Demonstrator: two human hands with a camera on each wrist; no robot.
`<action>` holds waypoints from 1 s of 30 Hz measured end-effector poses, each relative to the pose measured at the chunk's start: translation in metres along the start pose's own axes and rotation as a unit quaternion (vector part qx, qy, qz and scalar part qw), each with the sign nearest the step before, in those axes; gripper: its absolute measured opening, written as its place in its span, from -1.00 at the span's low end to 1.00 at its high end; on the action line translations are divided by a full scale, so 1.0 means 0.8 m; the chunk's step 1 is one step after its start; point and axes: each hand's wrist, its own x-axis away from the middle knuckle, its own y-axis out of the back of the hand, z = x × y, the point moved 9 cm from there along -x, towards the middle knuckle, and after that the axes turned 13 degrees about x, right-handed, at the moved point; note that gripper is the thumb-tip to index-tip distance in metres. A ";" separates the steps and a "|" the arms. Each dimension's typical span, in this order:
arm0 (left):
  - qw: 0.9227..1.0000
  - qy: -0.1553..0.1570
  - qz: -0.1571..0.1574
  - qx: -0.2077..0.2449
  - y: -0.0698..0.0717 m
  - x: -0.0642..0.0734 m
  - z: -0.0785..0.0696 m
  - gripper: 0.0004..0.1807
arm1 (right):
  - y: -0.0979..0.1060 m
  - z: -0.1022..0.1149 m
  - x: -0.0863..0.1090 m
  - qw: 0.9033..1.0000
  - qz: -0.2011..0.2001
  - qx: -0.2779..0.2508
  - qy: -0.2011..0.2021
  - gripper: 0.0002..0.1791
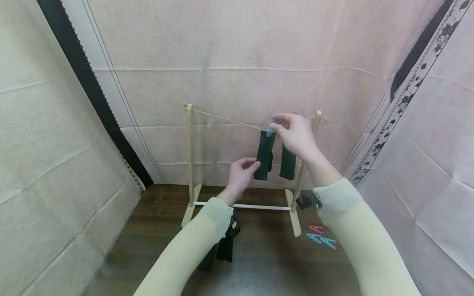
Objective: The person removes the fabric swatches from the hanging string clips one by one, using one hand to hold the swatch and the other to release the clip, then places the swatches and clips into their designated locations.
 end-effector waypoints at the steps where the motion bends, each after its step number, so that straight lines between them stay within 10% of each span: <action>1: 1.000 0.000 0.000 0.000 0.000 0.000 0.000 -0.69 | 0.000 0.000 0.000 1.000 -0.001 0.001 0.000 -0.56; 30: 1.000 0.001 -0.008 0.008 0.001 0.001 0.002 -0.70 | 0.002 -0.005 0.003 0.999 -0.037 -0.006 -0.009 -0.63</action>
